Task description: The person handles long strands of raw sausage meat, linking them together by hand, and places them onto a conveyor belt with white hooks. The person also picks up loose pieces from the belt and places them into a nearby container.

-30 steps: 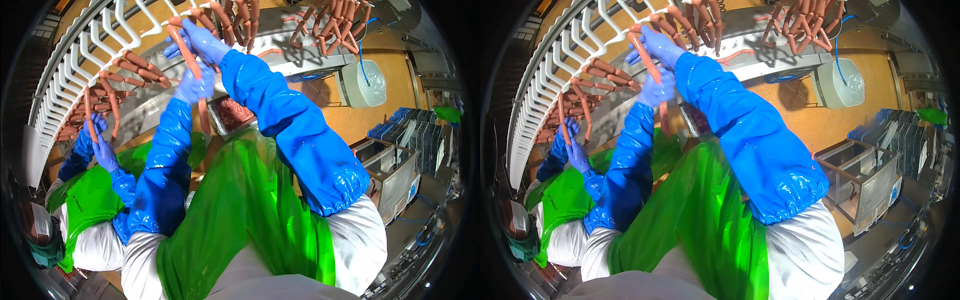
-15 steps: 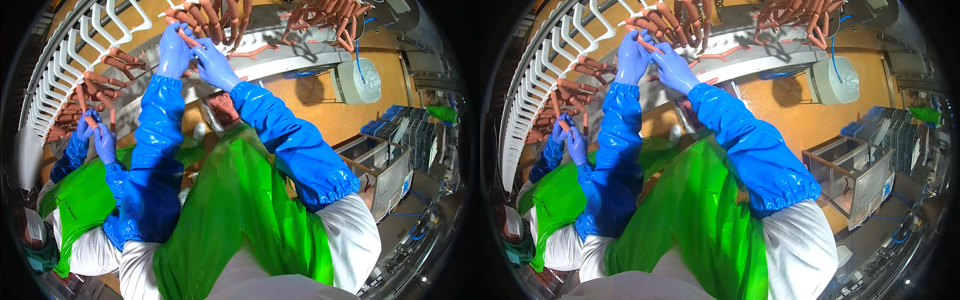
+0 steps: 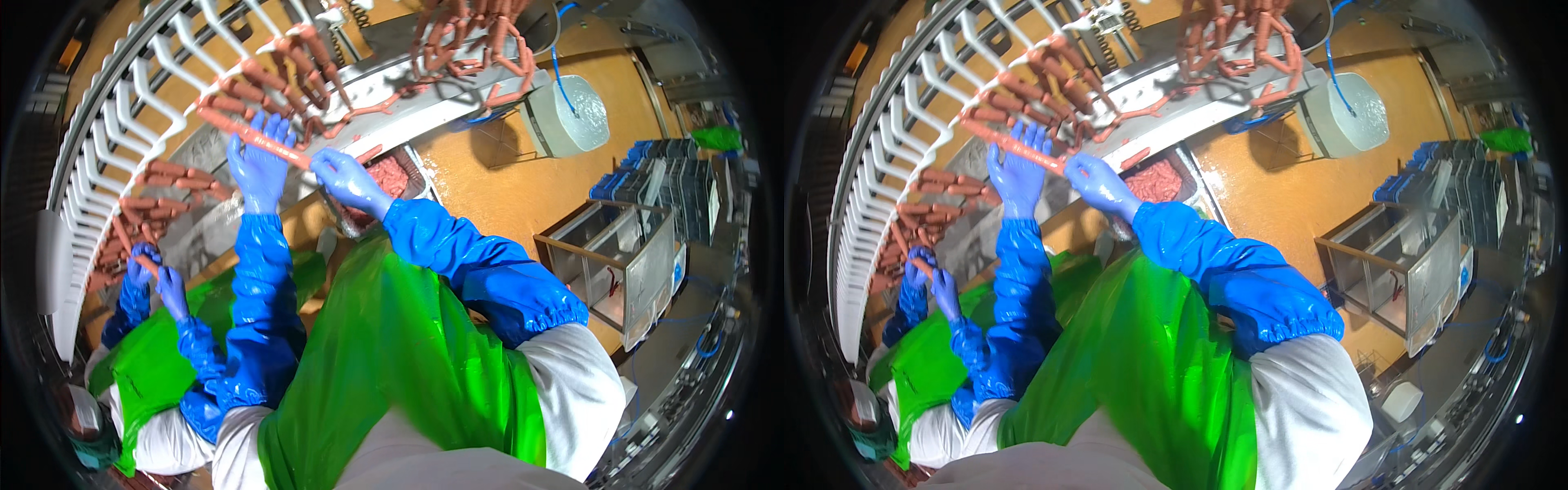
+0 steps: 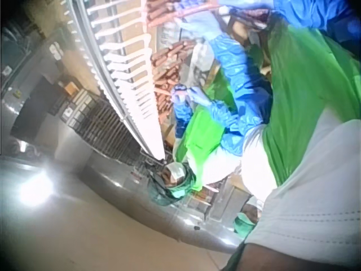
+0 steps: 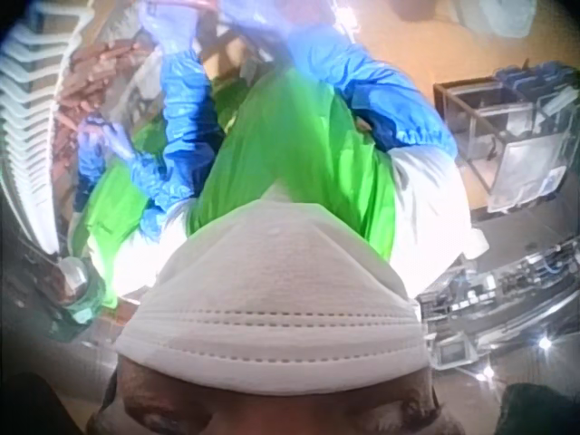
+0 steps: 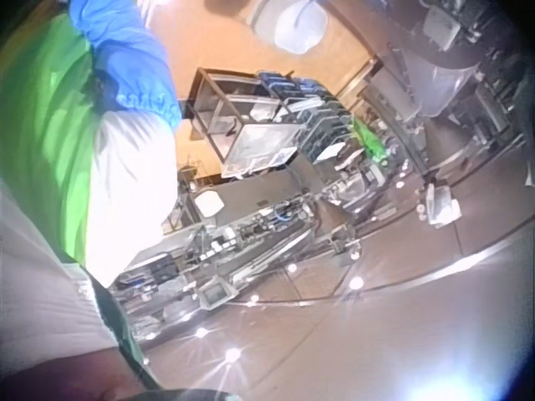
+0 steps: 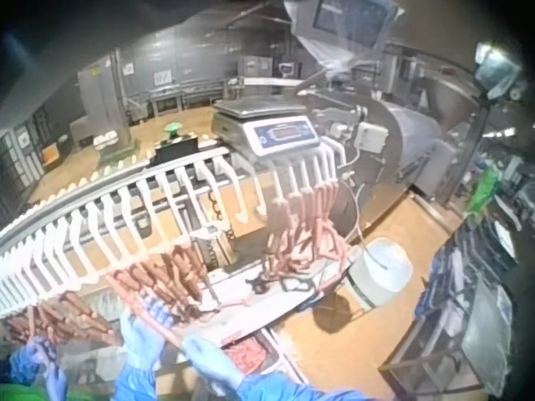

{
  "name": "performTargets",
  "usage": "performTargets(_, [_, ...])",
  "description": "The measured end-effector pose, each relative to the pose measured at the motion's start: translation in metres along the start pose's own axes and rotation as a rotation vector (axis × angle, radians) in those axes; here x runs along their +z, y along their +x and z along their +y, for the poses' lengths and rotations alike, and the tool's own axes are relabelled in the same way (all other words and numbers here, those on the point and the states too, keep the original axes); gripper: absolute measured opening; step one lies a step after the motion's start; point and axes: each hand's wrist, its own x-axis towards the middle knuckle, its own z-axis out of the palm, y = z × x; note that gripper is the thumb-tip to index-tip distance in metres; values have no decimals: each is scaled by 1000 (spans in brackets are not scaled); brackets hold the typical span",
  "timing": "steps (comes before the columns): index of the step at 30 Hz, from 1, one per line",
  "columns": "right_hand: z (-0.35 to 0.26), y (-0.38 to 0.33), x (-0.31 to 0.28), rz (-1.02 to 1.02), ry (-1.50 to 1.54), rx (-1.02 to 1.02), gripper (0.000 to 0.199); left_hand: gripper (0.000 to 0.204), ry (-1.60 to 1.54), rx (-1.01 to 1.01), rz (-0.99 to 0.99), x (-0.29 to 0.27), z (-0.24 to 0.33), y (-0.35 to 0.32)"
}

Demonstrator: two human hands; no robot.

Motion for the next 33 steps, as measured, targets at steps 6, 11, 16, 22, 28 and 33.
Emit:
performTargets(6, [55,-13,-35,-417,-534,-178,34,16,114,239,302,37,-23,-8])
performTargets(11, [112,-47,-131,-282,106,749,28,19,143,407,389,-3,32,15])
performTargets(16, [189,30,-154,-125,-53,213,30,28,348,442,499,-3,1,26])
performTargets(22, [211,59,-411,-126,-80,-32,25,25,618,532,956,-7,9,22])
performTargets(28, [76,56,-730,575,-314,175,26,15,662,447,1015,-37,46,19])
performTargets(33, [111,152,-943,1187,-31,191,40,23,2427,-206,249,-18,96,28])
